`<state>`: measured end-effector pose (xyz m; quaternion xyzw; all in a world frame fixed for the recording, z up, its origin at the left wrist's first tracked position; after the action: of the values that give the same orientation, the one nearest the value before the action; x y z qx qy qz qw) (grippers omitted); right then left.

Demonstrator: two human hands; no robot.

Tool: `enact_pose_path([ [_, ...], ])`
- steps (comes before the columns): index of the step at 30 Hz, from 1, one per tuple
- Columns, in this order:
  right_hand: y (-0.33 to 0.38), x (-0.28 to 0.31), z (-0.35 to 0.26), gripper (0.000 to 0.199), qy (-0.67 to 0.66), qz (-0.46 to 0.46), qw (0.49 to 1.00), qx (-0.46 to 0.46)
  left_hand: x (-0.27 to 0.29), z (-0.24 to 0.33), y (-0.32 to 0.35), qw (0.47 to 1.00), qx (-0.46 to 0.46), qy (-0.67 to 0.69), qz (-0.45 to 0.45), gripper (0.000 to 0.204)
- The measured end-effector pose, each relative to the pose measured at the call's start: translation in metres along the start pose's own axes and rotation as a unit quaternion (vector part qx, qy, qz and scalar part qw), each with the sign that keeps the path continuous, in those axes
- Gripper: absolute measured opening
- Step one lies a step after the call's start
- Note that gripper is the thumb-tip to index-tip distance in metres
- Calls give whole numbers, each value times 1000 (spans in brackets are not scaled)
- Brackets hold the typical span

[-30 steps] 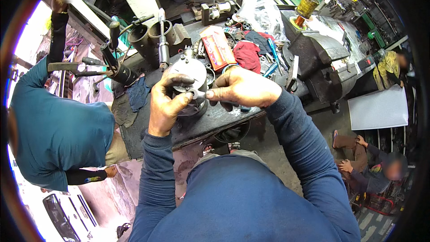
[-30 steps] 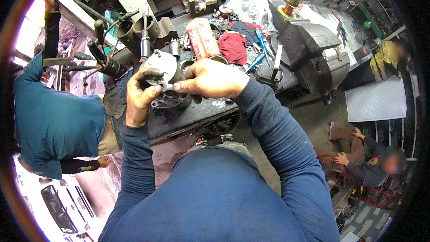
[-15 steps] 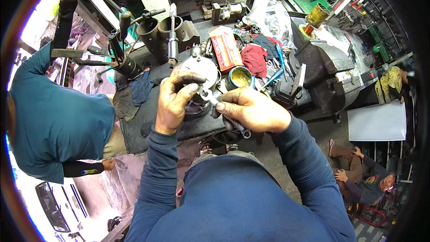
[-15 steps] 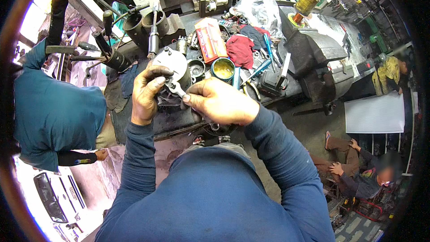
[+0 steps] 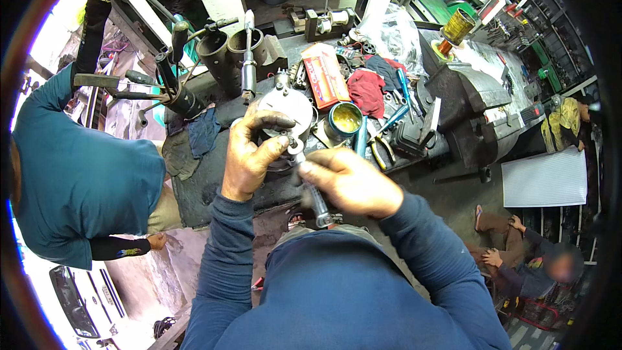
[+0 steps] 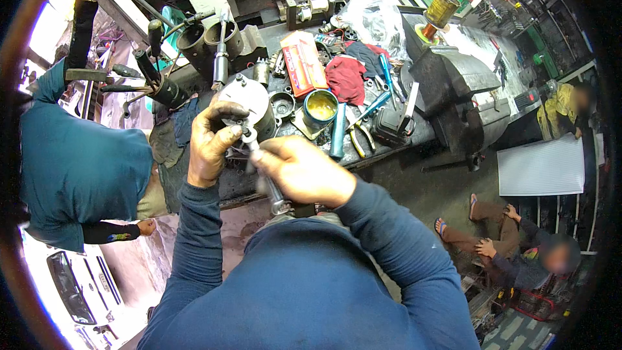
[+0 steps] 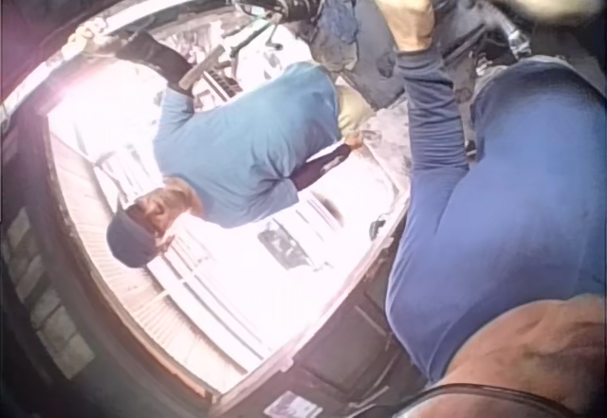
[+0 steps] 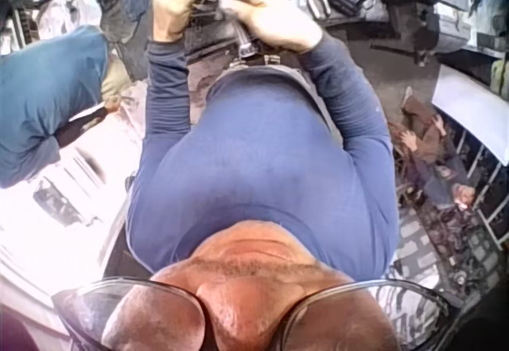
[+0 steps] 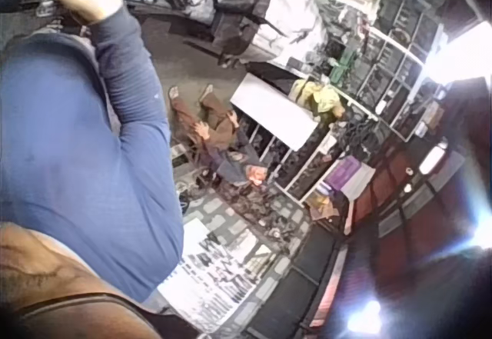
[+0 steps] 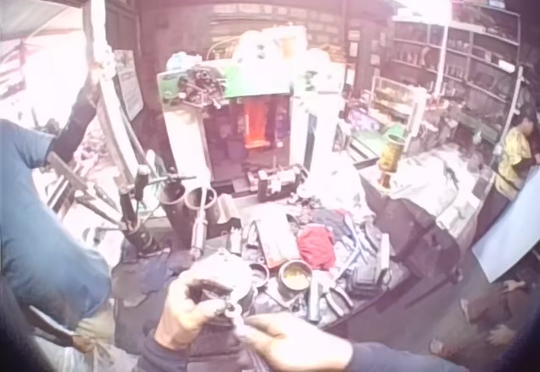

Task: The person assembles a circular metal mechanical part on a workbench. They apply grease to the part, insert and tighten bolts using a screwdriver and a socket wrench, and handle a small plastic bag containing additional components.

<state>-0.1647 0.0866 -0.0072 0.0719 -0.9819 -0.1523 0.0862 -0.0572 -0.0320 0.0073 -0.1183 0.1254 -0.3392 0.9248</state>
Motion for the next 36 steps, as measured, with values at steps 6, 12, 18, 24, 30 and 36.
enact_pose_path([
  [6, -4, 34, -15, 38, 153, 1, 988, -10, 0, 1, 0, 1000, -8, -5, -5, 35],
  [12, -14, -18, -17, 32, 95, 33, 995, 28, 2, -7, 0, 995, 53, 76, -20, 45],
  [18, -1, 35, -4, 40, 144, -8, 989, -4, 1, -5, 2, 999, 9, -21, -39, 46],
  [24, -22, -11, -7, 36, 103, 20, 994, -12, 4, -8, 1, 999, 28, 27, -28, 46],
  [30, -7, -8, -9, 34, 28, 41, 996, 73, 5, -8, 1, 998, 25, 54, -28, 55],
  [36, -8, 12, -14, 41, 78, -10, 997, 7, 4, -7, 2, 999, 17, 34, -16, 54],
])
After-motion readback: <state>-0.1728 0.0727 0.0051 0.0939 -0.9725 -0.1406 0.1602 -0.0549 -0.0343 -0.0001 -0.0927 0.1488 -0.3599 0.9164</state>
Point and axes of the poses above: each hand's wrist, its own y-axis away from the middle knuckle, its own x-axis out of the back of the hand, z = x × y, the point moved 8 cm from there along -y, towards the middle knuckle, and after that the axes turned 11 degrees about y, right-handed, at the moved point
